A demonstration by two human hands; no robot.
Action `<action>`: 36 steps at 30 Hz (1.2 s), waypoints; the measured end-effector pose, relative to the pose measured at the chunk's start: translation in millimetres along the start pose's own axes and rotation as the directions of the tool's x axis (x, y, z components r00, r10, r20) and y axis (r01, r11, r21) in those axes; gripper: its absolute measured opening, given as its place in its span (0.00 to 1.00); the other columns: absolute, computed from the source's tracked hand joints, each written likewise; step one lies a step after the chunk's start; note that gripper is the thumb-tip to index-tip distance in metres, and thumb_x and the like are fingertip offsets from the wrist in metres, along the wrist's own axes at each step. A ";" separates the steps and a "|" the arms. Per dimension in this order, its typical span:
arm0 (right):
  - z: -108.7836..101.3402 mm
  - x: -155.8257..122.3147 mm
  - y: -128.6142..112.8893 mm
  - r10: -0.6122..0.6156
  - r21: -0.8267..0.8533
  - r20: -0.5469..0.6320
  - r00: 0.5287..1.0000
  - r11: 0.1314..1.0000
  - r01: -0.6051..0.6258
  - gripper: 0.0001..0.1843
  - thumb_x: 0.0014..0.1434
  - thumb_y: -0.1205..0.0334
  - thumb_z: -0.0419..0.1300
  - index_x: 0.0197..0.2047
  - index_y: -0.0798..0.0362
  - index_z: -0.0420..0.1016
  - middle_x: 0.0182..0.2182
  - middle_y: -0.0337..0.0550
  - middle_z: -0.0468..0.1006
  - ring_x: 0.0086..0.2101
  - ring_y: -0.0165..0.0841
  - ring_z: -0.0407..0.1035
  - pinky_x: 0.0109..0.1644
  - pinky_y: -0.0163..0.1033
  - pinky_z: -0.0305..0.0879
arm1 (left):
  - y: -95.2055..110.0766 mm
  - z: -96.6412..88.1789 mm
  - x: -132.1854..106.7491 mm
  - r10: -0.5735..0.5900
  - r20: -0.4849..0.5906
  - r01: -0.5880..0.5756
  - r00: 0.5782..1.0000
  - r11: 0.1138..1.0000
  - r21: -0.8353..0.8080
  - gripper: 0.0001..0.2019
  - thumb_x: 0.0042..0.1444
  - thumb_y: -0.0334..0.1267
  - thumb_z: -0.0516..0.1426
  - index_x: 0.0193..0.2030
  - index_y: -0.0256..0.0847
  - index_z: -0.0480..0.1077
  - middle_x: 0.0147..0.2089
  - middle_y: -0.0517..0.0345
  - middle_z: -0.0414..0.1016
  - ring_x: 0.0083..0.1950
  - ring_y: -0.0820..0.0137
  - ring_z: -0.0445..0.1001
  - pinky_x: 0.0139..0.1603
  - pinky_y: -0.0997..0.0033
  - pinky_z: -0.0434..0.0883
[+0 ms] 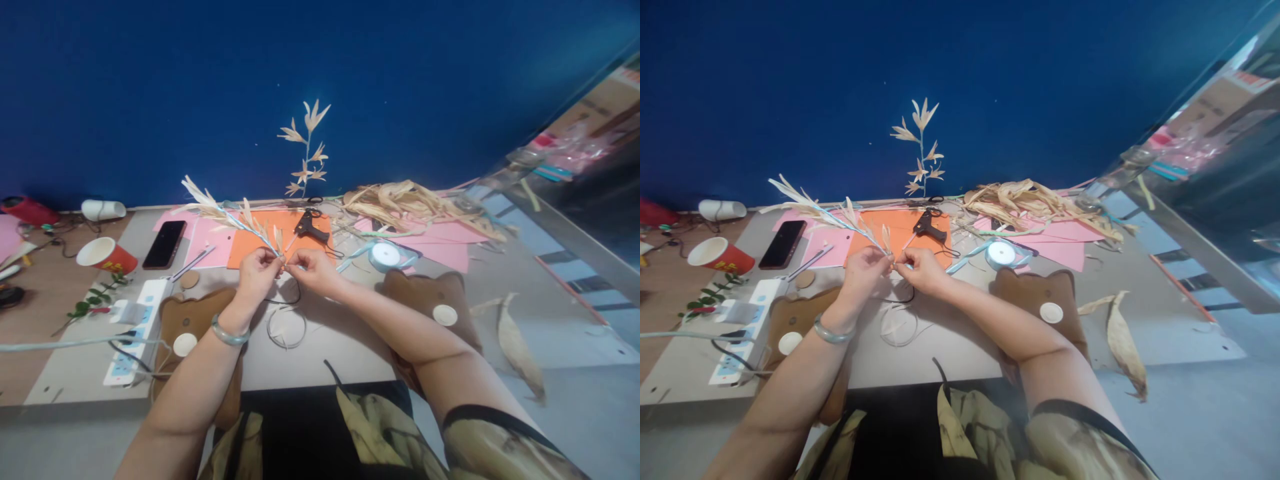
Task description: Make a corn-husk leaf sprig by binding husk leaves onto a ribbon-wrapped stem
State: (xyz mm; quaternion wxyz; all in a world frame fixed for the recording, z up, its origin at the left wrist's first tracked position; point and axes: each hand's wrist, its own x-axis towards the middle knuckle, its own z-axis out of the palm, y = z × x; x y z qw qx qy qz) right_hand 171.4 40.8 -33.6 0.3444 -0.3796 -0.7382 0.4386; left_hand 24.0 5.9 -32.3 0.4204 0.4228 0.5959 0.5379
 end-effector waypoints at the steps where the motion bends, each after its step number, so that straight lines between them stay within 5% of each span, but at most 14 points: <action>1: -0.4 0.1 0.0 0.007 0.007 0.003 1.000 1.000 -0.007 0.10 0.52 0.61 0.61 0.24 0.58 0.71 0.22 0.39 0.72 0.25 0.26 0.62 0.30 0.32 0.56 | 0.5 -0.3 0.0 -0.012 0.006 0.012 1.000 1.000 -0.021 0.12 0.42 0.40 0.65 0.24 0.36 0.67 0.16 0.62 0.70 0.18 0.74 0.69 0.22 0.76 0.66; 6: -6.5 3.7 -3.4 0.128 0.296 0.125 0.984 0.942 -0.161 0.12 0.50 0.57 0.64 0.26 0.57 0.71 0.22 0.38 0.72 0.22 0.24 0.59 0.26 0.31 0.53 | 4.5 -5.2 1.5 -0.035 0.153 0.074 0.988 0.964 -0.255 0.13 0.41 0.40 0.67 0.26 0.36 0.68 0.19 0.61 0.71 0.21 0.76 0.69 0.26 0.75 0.68; 12: -11.1 4.2 -11.1 0.228 0.597 0.325 0.918 0.703 -0.386 0.17 0.44 0.54 0.68 0.26 0.56 0.67 0.19 0.35 0.70 0.15 0.19 0.45 0.18 0.30 0.36 | 14.1 -11.6 0.3 -0.016 0.386 0.198 0.923 0.877 -0.438 0.14 0.39 0.36 0.68 0.35 0.35 0.75 0.26 0.60 0.74 0.26 0.78 0.70 0.31 0.77 0.68; 16: -8.5 1.0 -11.5 0.199 0.679 0.426 0.883 0.574 -0.457 0.18 0.44 0.56 0.69 0.24 0.55 0.64 0.13 0.26 0.55 0.15 0.18 0.41 0.18 0.29 0.34 | 17.7 -12.5 -1.9 0.048 0.387 0.146 0.921 0.878 -0.456 0.11 0.38 0.36 0.69 0.28 0.36 0.75 0.26 0.59 0.74 0.24 0.78 0.68 0.27 0.76 0.66; 20: -3.6 -0.8 -8.6 0.149 0.704 0.491 0.859 0.513 -0.491 0.19 0.44 0.57 0.70 0.24 0.55 0.63 0.15 0.27 0.56 0.15 0.18 0.39 0.18 0.29 0.34 | 14.3 -12.1 -2.3 0.099 0.340 0.065 0.935 0.897 -0.438 0.10 0.39 0.38 0.68 0.27 0.37 0.74 0.28 0.58 0.76 0.22 0.78 0.68 0.24 0.75 0.65; 27: 1.0 2.0 -1.9 0.188 0.692 0.420 0.888 0.567 -0.447 0.19 0.43 0.55 0.70 0.25 0.55 0.64 0.13 0.25 0.53 0.15 0.19 0.41 0.18 0.29 0.36 | 13.1 -14.5 -0.4 0.180 0.230 -0.117 0.956 0.958 -0.262 0.10 0.42 0.38 0.67 0.24 0.37 0.72 0.21 0.60 0.73 0.23 0.76 0.68 0.26 0.75 0.66; 32: -3.5 4.9 -1.0 0.189 0.545 0.304 0.934 0.770 -0.333 0.18 0.43 0.54 0.70 0.26 0.56 0.69 0.18 0.32 0.67 0.17 0.19 0.52 0.19 0.29 0.44 | 14.6 -15.6 0.2 0.127 0.182 -0.101 0.975 0.984 -0.148 0.12 0.40 0.40 0.68 0.24 0.37 0.70 0.21 0.61 0.72 0.24 0.74 0.70 0.27 0.75 0.66; 36: -5.6 4.9 -3.4 0.223 0.517 0.309 0.924 0.776 -0.360 0.17 0.43 0.53 0.69 0.25 0.56 0.69 0.16 0.31 0.66 0.16 0.19 0.50 0.18 0.29 0.42 | 16.2 -16.3 -0.2 0.107 0.182 -0.092 0.978 0.992 -0.087 0.13 0.40 0.41 0.68 0.25 0.36 0.70 0.21 0.61 0.72 0.24 0.74 0.70 0.27 0.75 0.66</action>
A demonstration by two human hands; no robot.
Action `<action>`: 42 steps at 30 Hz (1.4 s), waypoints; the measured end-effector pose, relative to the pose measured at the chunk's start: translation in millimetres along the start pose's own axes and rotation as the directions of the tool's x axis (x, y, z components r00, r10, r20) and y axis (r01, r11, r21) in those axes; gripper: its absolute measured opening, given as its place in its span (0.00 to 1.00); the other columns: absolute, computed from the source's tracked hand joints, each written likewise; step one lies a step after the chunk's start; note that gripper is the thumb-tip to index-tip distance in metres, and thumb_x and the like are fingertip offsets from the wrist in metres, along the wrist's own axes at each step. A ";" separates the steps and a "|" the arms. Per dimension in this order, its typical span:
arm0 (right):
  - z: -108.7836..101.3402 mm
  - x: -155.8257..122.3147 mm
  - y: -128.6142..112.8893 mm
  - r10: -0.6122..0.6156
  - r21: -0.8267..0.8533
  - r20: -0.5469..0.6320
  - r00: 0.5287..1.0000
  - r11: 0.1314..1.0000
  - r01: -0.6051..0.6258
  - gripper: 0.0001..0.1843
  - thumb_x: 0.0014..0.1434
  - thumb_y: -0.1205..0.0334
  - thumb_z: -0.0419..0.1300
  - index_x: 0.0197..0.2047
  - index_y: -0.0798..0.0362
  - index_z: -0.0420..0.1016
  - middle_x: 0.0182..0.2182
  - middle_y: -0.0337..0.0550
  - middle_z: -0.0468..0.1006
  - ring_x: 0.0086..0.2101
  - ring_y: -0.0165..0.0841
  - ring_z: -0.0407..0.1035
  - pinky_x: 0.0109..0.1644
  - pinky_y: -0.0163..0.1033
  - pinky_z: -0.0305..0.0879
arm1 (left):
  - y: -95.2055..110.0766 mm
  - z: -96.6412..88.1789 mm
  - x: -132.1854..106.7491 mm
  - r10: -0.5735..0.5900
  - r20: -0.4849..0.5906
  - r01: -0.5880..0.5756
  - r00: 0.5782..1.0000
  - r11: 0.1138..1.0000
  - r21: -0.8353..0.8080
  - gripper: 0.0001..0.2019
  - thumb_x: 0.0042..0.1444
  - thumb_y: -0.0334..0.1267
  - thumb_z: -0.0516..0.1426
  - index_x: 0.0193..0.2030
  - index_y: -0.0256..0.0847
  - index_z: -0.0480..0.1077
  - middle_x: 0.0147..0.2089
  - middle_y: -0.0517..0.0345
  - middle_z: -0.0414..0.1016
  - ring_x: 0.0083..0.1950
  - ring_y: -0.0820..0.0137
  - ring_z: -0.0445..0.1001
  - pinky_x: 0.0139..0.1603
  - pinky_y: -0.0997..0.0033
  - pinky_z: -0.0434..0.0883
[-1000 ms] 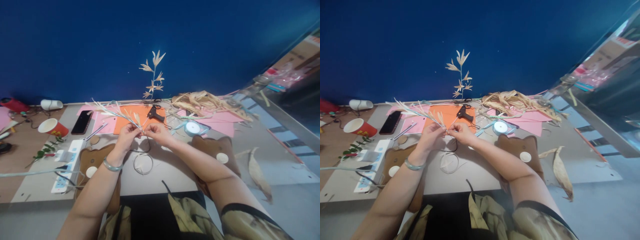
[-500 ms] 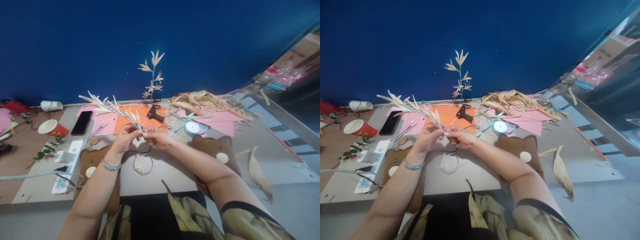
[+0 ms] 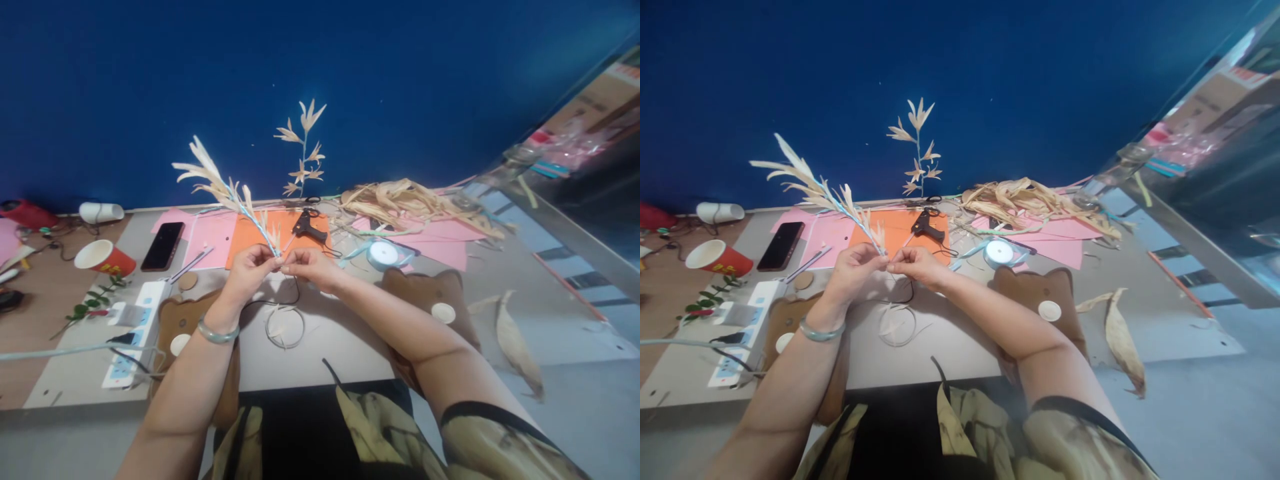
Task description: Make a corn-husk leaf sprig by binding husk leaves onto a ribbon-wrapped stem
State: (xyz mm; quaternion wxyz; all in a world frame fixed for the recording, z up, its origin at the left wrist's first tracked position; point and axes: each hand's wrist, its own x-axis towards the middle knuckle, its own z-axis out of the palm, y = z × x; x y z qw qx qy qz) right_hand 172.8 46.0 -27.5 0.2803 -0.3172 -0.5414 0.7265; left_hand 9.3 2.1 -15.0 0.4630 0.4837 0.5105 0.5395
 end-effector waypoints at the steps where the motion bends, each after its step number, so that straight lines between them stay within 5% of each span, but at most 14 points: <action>1: 0.3 0.0 -0.3 0.022 0.025 0.002 1.000 0.999 -0.022 0.17 0.44 0.53 0.68 0.24 0.56 0.67 0.15 0.30 0.63 0.15 0.19 0.49 0.17 0.29 0.41 | 0.5 -0.1 0.0 -0.004 0.001 0.004 1.000 1.000 0.012 0.13 0.40 0.41 0.67 0.25 0.36 0.70 0.22 0.61 0.72 0.24 0.74 0.70 0.28 0.75 0.67; 11: -0.8 3.6 4.2 0.109 0.016 -0.014 0.994 0.994 -0.109 0.16 0.41 0.55 0.68 0.24 0.56 0.68 0.13 0.29 0.60 0.14 0.19 0.47 0.17 0.29 0.38 | -1.6 1.4 1.9 -0.089 -0.022 0.090 0.996 0.995 0.039 0.12 0.38 0.39 0.67 0.25 0.36 0.70 0.19 0.62 0.71 0.21 0.75 0.68 0.24 0.76 0.65; 22: -2.4 1.2 5.9 0.027 -0.149 -0.017 1.000 0.988 -0.029 0.16 0.44 0.52 0.66 0.24 0.57 0.69 0.15 0.30 0.61 0.18 0.21 0.50 0.21 0.31 0.41 | -4.5 -3.5 1.5 -0.120 0.121 0.111 0.985 0.991 0.080 0.11 0.41 0.40 0.66 0.27 0.36 0.70 0.20 0.61 0.70 0.22 0.75 0.69 0.25 0.77 0.64; 36: -6.0 3.5 6.0 -0.028 -0.197 -0.032 0.999 0.980 0.021 0.16 0.44 0.53 0.67 0.25 0.58 0.71 0.21 0.36 0.71 0.23 0.24 0.61 0.29 0.31 0.55 | -11.4 4.3 2.1 -0.107 -0.068 0.118 0.992 0.978 0.172 0.09 0.40 0.37 0.64 0.24 0.37 0.68 0.18 0.61 0.71 0.20 0.75 0.68 0.22 0.77 0.63; 42: 0.7 -1.1 7.4 -0.187 -0.408 -0.108 0.976 0.904 0.128 0.14 0.50 0.54 0.64 0.27 0.58 0.72 0.25 0.41 0.75 0.26 0.28 0.66 0.31 0.33 0.60 | -9.8 10.1 1.2 -0.168 -0.134 0.180 0.977 0.980 0.084 0.10 0.39 0.37 0.64 0.24 0.37 0.66 0.17 0.62 0.71 0.19 0.75 0.68 0.21 0.77 0.64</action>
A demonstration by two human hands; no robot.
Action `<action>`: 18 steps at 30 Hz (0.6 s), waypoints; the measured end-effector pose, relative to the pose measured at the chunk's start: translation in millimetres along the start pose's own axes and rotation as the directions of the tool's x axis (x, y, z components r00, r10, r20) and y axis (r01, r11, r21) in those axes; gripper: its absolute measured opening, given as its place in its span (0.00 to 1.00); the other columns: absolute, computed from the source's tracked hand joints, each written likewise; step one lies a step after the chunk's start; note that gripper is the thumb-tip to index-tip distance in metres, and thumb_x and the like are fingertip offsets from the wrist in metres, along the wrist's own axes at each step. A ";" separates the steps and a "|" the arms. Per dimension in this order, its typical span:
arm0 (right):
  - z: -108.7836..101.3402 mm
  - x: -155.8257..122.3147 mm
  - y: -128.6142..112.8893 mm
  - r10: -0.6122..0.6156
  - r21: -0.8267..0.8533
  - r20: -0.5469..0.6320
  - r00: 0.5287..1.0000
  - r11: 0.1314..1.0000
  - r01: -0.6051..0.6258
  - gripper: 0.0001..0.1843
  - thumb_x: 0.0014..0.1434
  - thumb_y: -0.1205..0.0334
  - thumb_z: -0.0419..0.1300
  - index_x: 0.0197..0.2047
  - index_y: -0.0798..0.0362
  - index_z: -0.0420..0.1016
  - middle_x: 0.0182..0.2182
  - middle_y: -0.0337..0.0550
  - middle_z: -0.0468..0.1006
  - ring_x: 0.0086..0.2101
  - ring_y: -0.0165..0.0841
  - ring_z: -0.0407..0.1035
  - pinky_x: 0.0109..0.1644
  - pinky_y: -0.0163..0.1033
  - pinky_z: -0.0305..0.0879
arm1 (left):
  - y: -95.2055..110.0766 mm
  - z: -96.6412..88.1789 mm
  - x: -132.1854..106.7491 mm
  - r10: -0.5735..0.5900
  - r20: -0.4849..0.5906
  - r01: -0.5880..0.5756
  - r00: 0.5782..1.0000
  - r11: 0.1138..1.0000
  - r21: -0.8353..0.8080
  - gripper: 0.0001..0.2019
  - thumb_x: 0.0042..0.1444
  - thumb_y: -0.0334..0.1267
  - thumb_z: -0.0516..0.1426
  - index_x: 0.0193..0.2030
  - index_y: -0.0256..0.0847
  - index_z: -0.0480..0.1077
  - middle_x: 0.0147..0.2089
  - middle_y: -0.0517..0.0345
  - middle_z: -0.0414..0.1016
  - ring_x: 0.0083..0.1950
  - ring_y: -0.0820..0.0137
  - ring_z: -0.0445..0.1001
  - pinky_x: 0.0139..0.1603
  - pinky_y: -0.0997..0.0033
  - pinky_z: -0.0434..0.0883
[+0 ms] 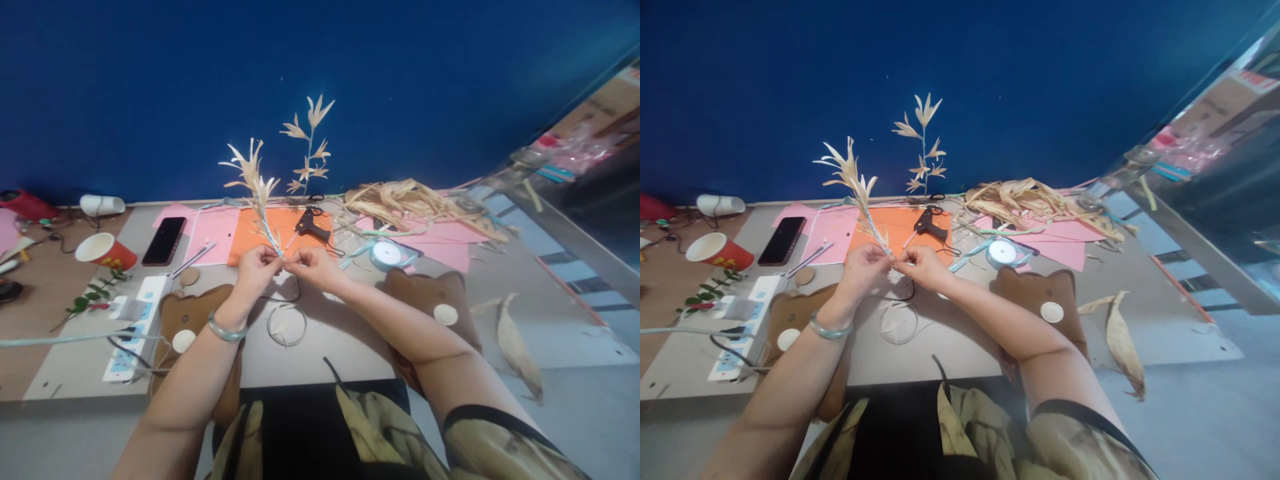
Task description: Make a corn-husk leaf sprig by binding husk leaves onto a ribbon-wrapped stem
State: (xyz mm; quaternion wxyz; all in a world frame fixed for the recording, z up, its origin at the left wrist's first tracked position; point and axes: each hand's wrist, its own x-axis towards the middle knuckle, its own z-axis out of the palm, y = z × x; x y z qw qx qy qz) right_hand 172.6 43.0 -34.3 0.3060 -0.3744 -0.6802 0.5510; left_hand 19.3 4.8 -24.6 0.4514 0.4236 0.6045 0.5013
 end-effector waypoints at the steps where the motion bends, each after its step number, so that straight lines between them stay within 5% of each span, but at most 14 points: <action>1: 1.2 -1.7 -1.3 -0.048 -0.073 -0.036 0.998 0.996 0.045 0.13 0.51 0.56 0.63 0.26 0.58 0.72 0.25 0.41 0.75 0.26 0.28 0.66 0.31 0.33 0.60 | 0.1 1.4 -0.3 0.004 -0.011 -0.004 1.000 1.000 -0.011 0.11 0.38 0.37 0.64 0.24 0.37 0.66 0.17 0.62 0.70 0.19 0.75 0.68 0.21 0.77 0.64; 5: 5.9 -7.5 -3.4 -0.219 -0.327 -0.104 0.970 0.929 0.175 0.09 0.53 0.63 0.58 0.24 0.57 0.70 0.22 0.40 0.74 0.25 0.27 0.65 0.31 0.32 0.57 | -2.1 7.2 -0.3 0.010 -0.061 -0.014 0.998 0.997 -0.072 0.14 0.36 0.39 0.66 0.24 0.36 0.66 0.17 0.63 0.69 0.18 0.76 0.68 0.21 0.77 0.65; 9: 7.8 -8.4 -1.8 -0.265 -0.374 -0.109 0.958 0.904 0.207 0.09 0.55 0.64 0.56 0.24 0.57 0.70 0.22 0.40 0.74 0.24 0.27 0.65 0.31 0.32 0.57 | -5.5 8.7 1.5 -0.023 -0.024 0.018 0.999 0.980 -0.196 0.17 0.35 0.41 0.68 0.25 0.37 0.64 0.17 0.64 0.69 0.19 0.75 0.69 0.23 0.76 0.67; 18: -7.4 -3.9 -19.6 -0.071 0.149 -0.008 0.997 0.986 0.071 0.13 0.51 0.54 0.64 0.27 0.57 0.71 0.24 0.40 0.75 0.24 0.26 0.64 0.28 0.32 0.59 | 2.9 -10.7 0.1 -0.026 0.349 0.199 0.937 0.861 -0.469 0.17 0.38 0.33 0.69 0.38 0.35 0.74 0.30 0.57 0.77 0.30 0.73 0.75 0.37 0.71 0.73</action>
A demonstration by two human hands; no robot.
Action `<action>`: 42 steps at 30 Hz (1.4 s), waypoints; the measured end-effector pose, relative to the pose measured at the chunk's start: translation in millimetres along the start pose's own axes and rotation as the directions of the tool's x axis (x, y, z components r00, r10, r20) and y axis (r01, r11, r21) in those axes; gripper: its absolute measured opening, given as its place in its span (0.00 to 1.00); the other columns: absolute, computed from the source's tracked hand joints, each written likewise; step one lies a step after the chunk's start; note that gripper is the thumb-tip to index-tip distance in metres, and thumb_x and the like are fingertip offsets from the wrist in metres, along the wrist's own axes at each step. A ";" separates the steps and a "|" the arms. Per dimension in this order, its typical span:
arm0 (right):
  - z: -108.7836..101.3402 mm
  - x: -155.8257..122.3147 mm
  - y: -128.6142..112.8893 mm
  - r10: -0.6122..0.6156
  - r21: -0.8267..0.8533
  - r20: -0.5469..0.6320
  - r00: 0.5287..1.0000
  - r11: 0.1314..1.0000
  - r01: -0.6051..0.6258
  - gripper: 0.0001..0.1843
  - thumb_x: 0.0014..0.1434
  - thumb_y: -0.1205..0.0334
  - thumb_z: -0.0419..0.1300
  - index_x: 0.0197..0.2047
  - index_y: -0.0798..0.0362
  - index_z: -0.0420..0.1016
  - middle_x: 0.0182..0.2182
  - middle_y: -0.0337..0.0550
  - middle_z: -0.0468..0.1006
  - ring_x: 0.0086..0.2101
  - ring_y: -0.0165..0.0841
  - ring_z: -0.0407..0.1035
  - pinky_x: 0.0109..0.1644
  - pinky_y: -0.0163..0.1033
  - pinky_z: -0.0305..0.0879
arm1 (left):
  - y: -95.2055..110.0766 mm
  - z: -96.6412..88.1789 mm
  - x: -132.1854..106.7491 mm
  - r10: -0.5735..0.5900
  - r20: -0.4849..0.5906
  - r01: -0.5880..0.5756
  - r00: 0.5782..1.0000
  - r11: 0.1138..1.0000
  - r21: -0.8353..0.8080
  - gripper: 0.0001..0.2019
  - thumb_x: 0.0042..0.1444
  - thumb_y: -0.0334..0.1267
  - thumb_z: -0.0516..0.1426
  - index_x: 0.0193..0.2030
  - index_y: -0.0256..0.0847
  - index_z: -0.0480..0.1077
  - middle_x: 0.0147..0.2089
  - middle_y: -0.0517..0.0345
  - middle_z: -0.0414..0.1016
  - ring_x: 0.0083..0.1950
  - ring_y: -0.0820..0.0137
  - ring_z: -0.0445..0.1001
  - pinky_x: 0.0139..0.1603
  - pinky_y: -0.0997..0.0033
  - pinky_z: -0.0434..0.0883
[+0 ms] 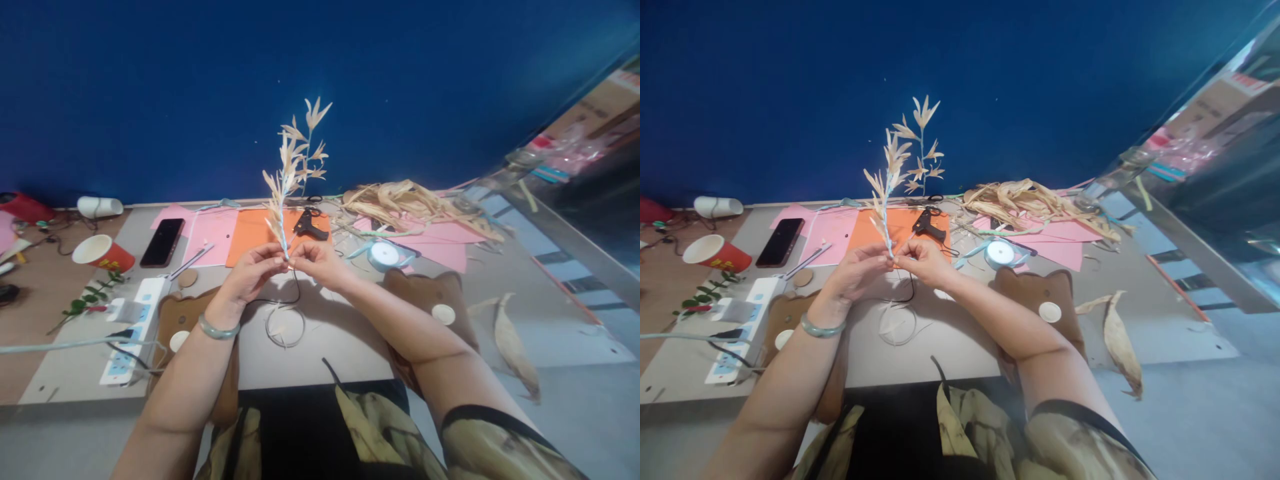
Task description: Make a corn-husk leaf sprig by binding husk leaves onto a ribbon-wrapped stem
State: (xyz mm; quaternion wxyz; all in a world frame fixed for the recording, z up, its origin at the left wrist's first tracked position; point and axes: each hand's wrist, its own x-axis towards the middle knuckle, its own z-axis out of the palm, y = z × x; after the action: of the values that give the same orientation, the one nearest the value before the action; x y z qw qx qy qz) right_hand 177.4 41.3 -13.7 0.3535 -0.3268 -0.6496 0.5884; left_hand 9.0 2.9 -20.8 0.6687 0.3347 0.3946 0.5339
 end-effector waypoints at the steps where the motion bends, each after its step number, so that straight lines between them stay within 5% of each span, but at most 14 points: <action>1: -0.6 0.0 -1.2 0.029 0.057 0.031 0.999 0.998 -0.031 0.14 0.51 0.54 0.64 0.27 0.57 0.70 0.24 0.40 0.75 0.22 0.24 0.62 0.26 0.31 0.56 | 0.8 -0.7 -0.5 -0.013 0.022 0.013 1.000 1.000 -0.007 0.17 0.40 0.34 0.68 0.39 0.35 0.75 0.30 0.57 0.77 0.30 0.74 0.75 0.37 0.72 0.73; 5: 0.7 -0.4 -0.4 0.097 0.236 0.169 0.981 0.962 -0.136 0.16 0.50 0.53 0.66 0.28 0.57 0.68 0.25 0.40 0.77 0.17 0.19 0.51 0.20 0.30 0.45 | -0.3 -2.2 -0.5 -0.021 0.115 0.020 0.993 1.000 0.007 0.15 0.46 0.38 0.66 0.42 0.36 0.77 0.31 0.55 0.76 0.28 0.77 0.71 0.33 0.75 0.70; 10: 3.0 0.8 5.0 0.136 0.304 0.232 0.963 0.930 -0.205 0.17 0.48 0.52 0.67 0.27 0.56 0.67 0.21 0.35 0.72 0.16 0.19 0.47 0.18 0.30 0.39 | -0.7 -0.4 -0.7 0.077 0.102 -0.084 0.992 0.995 0.062 0.11 0.43 0.40 0.67 0.32 0.37 0.78 0.29 0.57 0.76 0.26 0.77 0.70 0.31 0.74 0.68; 17: -1.0 3.2 3.0 0.060 0.030 0.028 0.998 0.998 -0.061 0.17 0.48 0.51 0.67 0.27 0.57 0.70 0.23 0.36 0.70 0.23 0.23 0.59 0.27 0.31 0.54 | -0.5 3.3 2.1 0.265 -0.096 -0.228 0.959 0.929 0.291 0.11 0.41 0.42 0.67 0.24 0.36 0.74 0.26 0.57 0.75 0.28 0.74 0.70 0.32 0.73 0.68; 24: -10.3 6.5 -0.2 0.202 -0.021 0.179 0.963 0.979 -0.202 0.17 0.50 0.50 0.63 0.29 0.57 0.69 0.18 0.31 0.62 0.19 0.22 0.51 0.22 0.31 0.46 | -0.2 2.3 2.3 0.196 -0.102 -0.140 0.975 0.904 0.405 0.13 0.43 0.44 0.66 0.24 0.35 0.73 0.21 0.58 0.73 0.25 0.74 0.69 0.31 0.73 0.66; 34: -12.3 8.1 0.7 0.157 -0.247 0.225 0.962 0.964 -0.099 0.12 0.53 0.55 0.60 0.30 0.58 0.71 0.23 0.36 0.70 0.25 0.25 0.60 0.29 0.32 0.55 | -7.0 -4.8 3.7 0.078 -0.075 -0.034 0.994 0.881 0.472 0.15 0.42 0.46 0.66 0.25 0.35 0.71 0.21 0.58 0.71 0.23 0.74 0.69 0.26 0.74 0.64; 42: -0.6 4.8 9.2 0.230 -0.074 0.144 0.963 0.972 -0.221 0.17 0.51 0.50 0.61 0.26 0.55 0.66 0.15 0.28 0.58 0.18 0.22 0.51 0.22 0.31 0.45 | -11.2 -4.5 5.7 0.115 -0.150 -0.042 0.982 0.905 0.423 0.15 0.40 0.44 0.67 0.25 0.37 0.68 0.21 0.61 0.71 0.23 0.74 0.69 0.27 0.75 0.64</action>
State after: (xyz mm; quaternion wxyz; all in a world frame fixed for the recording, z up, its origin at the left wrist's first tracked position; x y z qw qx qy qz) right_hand 175.4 46.4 -22.4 0.2244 -0.3630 -0.6496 0.6292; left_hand 10.7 6.3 -33.6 0.5230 0.4387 0.5420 0.4902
